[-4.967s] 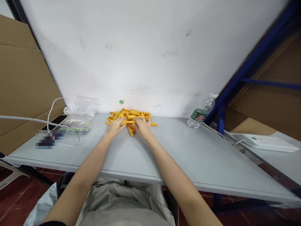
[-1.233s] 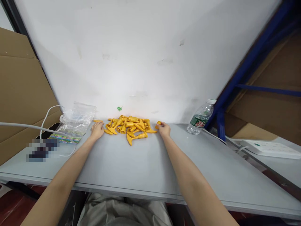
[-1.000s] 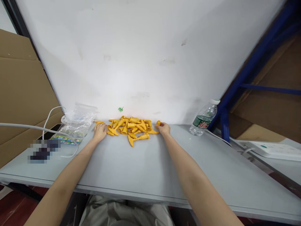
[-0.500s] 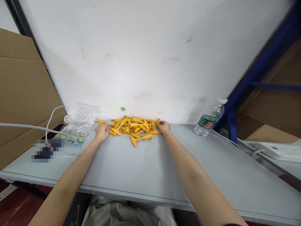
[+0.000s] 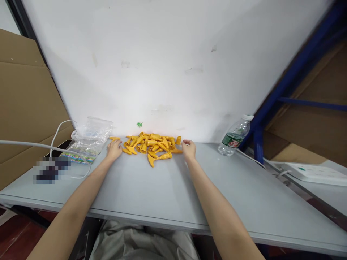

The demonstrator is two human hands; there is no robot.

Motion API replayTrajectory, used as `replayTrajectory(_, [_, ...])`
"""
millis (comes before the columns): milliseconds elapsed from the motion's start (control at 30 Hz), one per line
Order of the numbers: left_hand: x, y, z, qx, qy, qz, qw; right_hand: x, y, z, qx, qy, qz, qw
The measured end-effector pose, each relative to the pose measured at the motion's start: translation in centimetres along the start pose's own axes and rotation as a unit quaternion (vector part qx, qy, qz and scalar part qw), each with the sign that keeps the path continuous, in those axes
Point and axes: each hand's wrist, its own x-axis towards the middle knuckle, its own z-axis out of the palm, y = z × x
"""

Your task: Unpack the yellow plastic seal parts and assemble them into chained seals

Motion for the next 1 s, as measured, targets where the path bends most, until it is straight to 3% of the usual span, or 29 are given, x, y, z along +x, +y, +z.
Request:
replayTrajectory(233, [1.4,1.7,0.2,-0.011,-0.026,-0.010,1.000,-3.5,-0.2,0.0,-0.001,-0.045,-0.096,0.994])
replayTrajectory(400, [2.9,3.5,0.9,-0.068,-0.101,-0.134,0.983,-4.2,-0.3,0.2,-0.056,-0.060,-0.209,0.974])
replayTrajectory(467, [3.4,3.9,1.1,-0.096,-0.102,-0.169,0.976,-4.4,-0.5,0.2,-0.067,-0.062,-0.241,0.966])
replayTrajectory(533, [3.6,4.2,1.1,-0.119,-0.058,-0.178,0.975,-4.6,-0.9,0.2,-0.064,-0.057,-0.269,0.959])
replayTrajectory(633, [3.7,4.5,0.1,-0.152,0.065,-0.189,0.968,-5.2,-1.8,0.0,-0.041,-0.044,-0.306,0.950])
replayTrajectory(800, [3.3,5.9,-3.2,-0.256,0.251,-0.164,0.919,-6.8,-4.6,-0.1,0.016,-0.062,-0.347,0.935])
replayTrajectory(900, [1.9,8.3,-4.3,-0.348,0.283,-0.116,0.886,-8.1,-6.2,0.0,0.055,-0.109,-0.348,0.930])
replayTrajectory(1000, [-0.8,11.2,-3.4,-0.420,0.252,-0.036,0.871,-9.5,-7.2,0.4,0.084,-0.176,-0.329,0.924])
